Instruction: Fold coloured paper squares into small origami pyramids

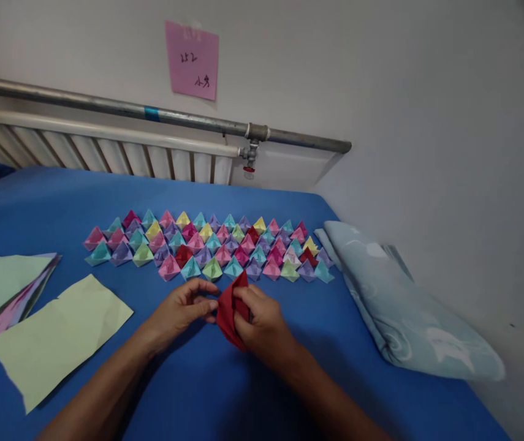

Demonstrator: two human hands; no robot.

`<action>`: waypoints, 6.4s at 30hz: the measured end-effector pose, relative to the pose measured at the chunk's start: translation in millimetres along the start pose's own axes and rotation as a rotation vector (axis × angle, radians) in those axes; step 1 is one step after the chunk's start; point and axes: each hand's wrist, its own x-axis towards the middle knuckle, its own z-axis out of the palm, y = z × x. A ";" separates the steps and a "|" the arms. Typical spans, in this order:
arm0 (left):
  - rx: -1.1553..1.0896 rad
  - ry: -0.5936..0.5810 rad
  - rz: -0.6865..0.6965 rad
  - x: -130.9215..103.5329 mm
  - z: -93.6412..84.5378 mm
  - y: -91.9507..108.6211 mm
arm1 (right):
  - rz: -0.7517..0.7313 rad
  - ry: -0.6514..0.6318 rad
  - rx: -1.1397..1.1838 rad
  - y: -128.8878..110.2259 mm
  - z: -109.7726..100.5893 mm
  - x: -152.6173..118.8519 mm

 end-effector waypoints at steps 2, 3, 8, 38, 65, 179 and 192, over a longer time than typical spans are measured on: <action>0.013 0.023 -0.011 -1.3 2.2 1.2 | -0.016 -0.007 -0.055 1.0 1.2 -1.2; 0.016 0.034 -0.016 -2.3 3.6 2.7 | -0.021 -0.011 -0.086 1.3 1.6 -1.7; 0.002 0.030 -0.059 -7.7 10.8 12.4 | -0.024 -0.055 -0.213 1.5 3.8 -2.5; 0.059 0.206 0.119 -9.6 17.8 7.8 | -0.173 0.000 -0.338 -7.0 2.6 -3.4; 0.493 0.143 0.277 -14.1 20.1 5.6 | 0.100 -0.072 0.117 6.2 -2.8 1.7; 1.193 0.013 0.601 -133.3 10.8 -36.2 | -0.154 -0.320 -0.038 -31.8 -5.4 -66.3; 1.156 0.020 0.577 -130.6 6.4 -37.4 | -0.094 -0.445 -0.112 -33.3 -9.8 -74.6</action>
